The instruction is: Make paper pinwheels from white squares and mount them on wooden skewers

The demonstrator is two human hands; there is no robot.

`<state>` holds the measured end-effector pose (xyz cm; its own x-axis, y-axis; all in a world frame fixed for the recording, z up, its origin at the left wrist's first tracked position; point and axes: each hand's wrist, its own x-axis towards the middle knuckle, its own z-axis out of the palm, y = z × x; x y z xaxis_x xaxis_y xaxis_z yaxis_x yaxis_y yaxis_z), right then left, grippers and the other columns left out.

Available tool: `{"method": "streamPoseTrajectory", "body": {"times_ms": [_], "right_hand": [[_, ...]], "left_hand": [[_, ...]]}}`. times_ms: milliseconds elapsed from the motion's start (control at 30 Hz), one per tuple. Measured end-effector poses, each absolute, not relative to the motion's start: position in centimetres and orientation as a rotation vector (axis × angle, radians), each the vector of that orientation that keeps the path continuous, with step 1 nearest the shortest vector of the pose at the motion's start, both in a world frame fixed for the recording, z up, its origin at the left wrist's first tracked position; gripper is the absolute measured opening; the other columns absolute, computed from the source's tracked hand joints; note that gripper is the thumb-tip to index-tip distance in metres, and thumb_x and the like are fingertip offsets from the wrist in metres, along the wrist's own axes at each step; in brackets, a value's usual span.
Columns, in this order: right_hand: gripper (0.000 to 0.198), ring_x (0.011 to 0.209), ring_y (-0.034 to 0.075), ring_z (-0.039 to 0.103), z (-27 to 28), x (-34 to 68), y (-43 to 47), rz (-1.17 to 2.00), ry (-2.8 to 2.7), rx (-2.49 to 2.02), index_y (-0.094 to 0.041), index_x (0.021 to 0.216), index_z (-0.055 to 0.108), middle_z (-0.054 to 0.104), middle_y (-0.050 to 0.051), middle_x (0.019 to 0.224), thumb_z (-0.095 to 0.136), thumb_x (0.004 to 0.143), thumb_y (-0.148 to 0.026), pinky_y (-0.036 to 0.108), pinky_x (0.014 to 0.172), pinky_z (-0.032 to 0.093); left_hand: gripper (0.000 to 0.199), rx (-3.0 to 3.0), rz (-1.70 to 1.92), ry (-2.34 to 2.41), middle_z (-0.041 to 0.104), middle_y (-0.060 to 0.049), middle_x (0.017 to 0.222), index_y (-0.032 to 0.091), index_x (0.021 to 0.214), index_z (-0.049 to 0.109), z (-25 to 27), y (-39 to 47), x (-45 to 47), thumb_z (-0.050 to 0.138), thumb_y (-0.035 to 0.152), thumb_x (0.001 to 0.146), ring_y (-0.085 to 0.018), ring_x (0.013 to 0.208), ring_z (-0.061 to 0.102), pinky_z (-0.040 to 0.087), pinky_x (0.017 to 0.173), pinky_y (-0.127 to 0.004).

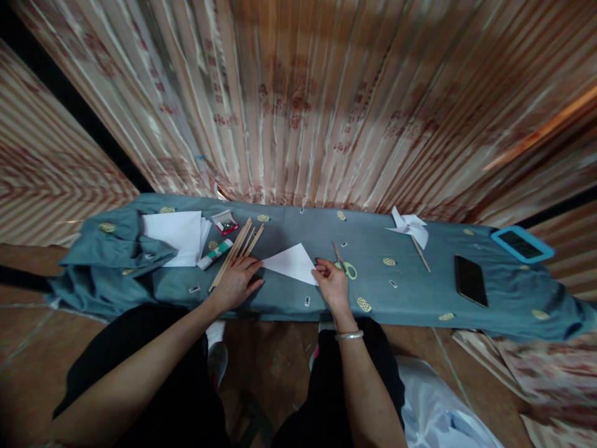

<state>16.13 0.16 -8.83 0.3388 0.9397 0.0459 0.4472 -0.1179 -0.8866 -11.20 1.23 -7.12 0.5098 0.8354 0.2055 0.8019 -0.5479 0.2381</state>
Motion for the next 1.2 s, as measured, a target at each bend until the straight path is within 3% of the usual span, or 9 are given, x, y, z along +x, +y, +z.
{"method": "streamPoseTrajectory", "body": {"times_ms": [133,267,400,533,667,800,967,1100,1200], "right_hand": [[0.040,0.069,0.019,0.067,-8.0,16.3,0.0,0.645,-1.130,-1.596,-0.014,0.101,0.070,0.073,0.005,0.077,0.067,0.070,-0.040,0.033,0.070,0.055],[0.036,0.071,0.019,0.066,-5.8,15.7,-1.5,0.348,-1.193,-1.629,-0.016,0.106,0.070,0.073,0.006,0.081,0.063,0.080,-0.039,0.035,0.074,0.054],[0.029,0.076,0.019,0.067,-4.7,13.3,-3.7,0.130,-1.591,-1.582,-0.018,0.111,0.069,0.074,0.009,0.089,0.054,0.091,-0.032,0.034,0.079,0.055],[0.028,0.083,0.020,0.070,-5.5,10.8,-4.7,0.082,-1.850,-1.444,-0.017,0.115,0.067,0.074,0.010,0.094,0.047,0.095,-0.024,0.032,0.081,0.056],[0.030,0.087,0.022,0.070,-6.6,10.4,-4.7,0.076,-1.965,-1.448,-0.017,0.118,0.065,0.074,0.011,0.097,0.045,0.096,-0.022,0.035,0.081,0.058],[0.036,0.104,0.025,0.067,-7.0,11.0,-4.5,0.084,-2.089,-1.461,-0.015,0.124,0.062,0.071,0.014,0.116,0.040,0.096,-0.016,0.039,0.093,0.055],[0.047,0.112,0.028,0.061,-6.7,12.1,-3.6,0.008,-2.242,-1.537,-0.012,0.127,0.062,0.060,0.019,0.134,0.038,0.088,-0.002,0.044,0.097,0.052],[0.056,0.137,0.034,0.040,-6.5,13.0,-2.1,-0.135,-2.305,-1.583,-0.019,0.134,0.057,0.041,0.020,0.152,0.042,0.084,0.002,0.054,0.102,0.043],[0.051,0.147,0.035,0.025,-6.8,13.3,-1.3,-0.197,-2.311,-1.570,-0.021,0.134,0.056,0.035,0.020,0.156,0.045,0.088,-0.001,0.056,0.105,0.037]], "left_hand": [[0.049,2.610,0.570,1.429,0.058,-0.018,0.129,0.011,0.134,0.051,-6.7,1.4,-10.7,0.059,0.030,0.088,-0.033,0.120,0.054,0.041,0.103,-0.051],[0.066,2.644,0.770,1.321,0.039,-0.019,0.151,0.015,0.149,0.030,-5.6,1.2,-9.2,0.056,0.028,0.090,-0.032,0.136,0.041,0.037,0.109,-0.049],[0.065,2.771,0.825,1.174,0.030,-0.020,0.157,0.015,0.149,0.030,-4.8,0.6,-7.2,0.054,0.023,0.090,-0.033,0.144,0.030,0.031,0.113,-0.051],[0.051,2.849,0.805,1.094,0.043,-0.015,0.151,0.020,0.143,0.043,-4.7,0.3,-5.8,0.047,0.015,0.092,-0.031,0.145,0.030,0.020,0.116,-0.057],[0.041,2.801,0.778,1.110,0.065,-0.011,0.126,0.019,0.131,0.055,-4.8,0.6,-5.6,0.043,0.011,0.093,-0.026,0.132,0.047,0.014,0.119,-0.058],[0.035,2.792,0.768,1.153,0.069,-0.010,0.112,0.019,0.121,0.062,-5.0,1.1,-6.2,0.043,0.011,0.093,-0.025,0.116,0.058,0.015,0.118,-0.061],[0.026,2.811,0.721,1.158,0.072,-0.004,0.090,0.023,0.092,0.073,-5.1,1.6,-6.9,0.049,0.013,0.093,-0.025,0.114,0.058,0.016,0.116,-0.066],[0.026,2.788,0.725,1.148,0.072,-0.004,0.089,0.024,0.090,0.075,-5.1,1.7,-7.4,0.051,0.013,0.093,-0.025,0.116,0.058,0.019,0.116,-0.066],[0.026,2.768,0.737,1.123,0.072,-0.003,0.087,0.025,0.090,0.075,-5.1,1.5,-7.9,0.052,0.013,0.093,-0.024,0.114,0.060,0.020,0.117,-0.065]]}}
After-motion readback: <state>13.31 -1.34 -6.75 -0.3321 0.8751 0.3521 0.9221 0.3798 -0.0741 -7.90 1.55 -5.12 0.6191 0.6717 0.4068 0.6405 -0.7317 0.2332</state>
